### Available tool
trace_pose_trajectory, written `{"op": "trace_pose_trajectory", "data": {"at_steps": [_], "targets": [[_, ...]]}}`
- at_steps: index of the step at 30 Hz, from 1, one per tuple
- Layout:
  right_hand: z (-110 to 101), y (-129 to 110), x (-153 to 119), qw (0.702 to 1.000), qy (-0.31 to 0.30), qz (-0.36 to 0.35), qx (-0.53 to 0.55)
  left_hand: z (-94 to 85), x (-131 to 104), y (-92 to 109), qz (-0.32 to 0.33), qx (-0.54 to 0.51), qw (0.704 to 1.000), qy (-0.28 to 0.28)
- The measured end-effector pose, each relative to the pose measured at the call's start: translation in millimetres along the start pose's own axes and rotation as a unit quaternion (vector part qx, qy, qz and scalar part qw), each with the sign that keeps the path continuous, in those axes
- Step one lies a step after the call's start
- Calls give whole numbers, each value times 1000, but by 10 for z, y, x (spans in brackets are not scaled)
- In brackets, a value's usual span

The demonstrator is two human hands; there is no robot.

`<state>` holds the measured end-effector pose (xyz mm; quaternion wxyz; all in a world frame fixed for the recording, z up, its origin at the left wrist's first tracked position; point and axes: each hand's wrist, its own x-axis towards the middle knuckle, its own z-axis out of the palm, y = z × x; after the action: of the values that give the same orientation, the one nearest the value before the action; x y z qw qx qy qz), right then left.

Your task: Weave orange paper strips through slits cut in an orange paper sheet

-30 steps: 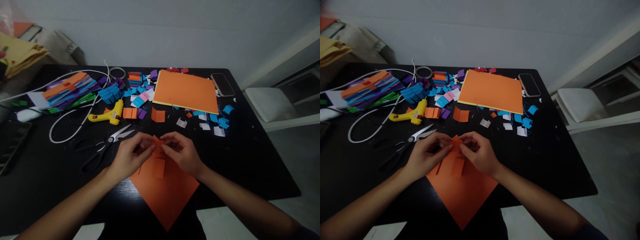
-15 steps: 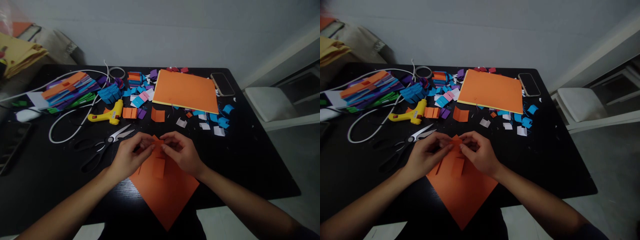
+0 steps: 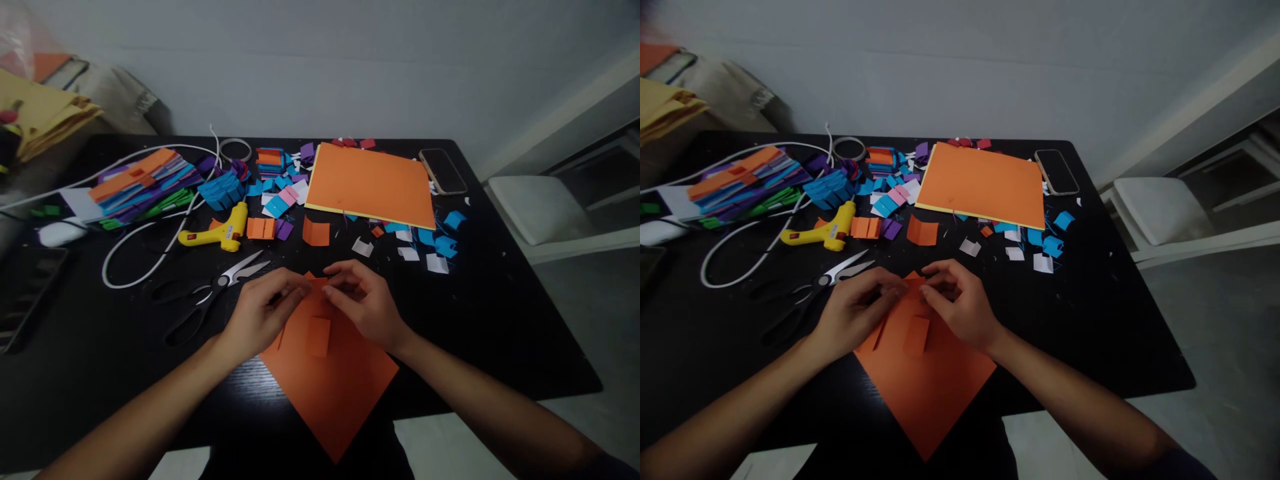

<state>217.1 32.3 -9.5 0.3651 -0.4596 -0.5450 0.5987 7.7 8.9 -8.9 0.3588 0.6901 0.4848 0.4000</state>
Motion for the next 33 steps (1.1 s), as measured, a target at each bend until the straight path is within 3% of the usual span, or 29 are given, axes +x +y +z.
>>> {"op": "trace_pose_trajectory", "data": {"at_steps": [19,24,33], "targets": [[-23,14,76,999,-1,-8,42,-10,68,4,-10,-8,1000,25],[-29,21,75,998,-3,-20,51,-8,60,6,-32,-35,998,-37],[-24,23,91,997,-22,-9,69,-95,86,199,13,59,987,-147]]}}
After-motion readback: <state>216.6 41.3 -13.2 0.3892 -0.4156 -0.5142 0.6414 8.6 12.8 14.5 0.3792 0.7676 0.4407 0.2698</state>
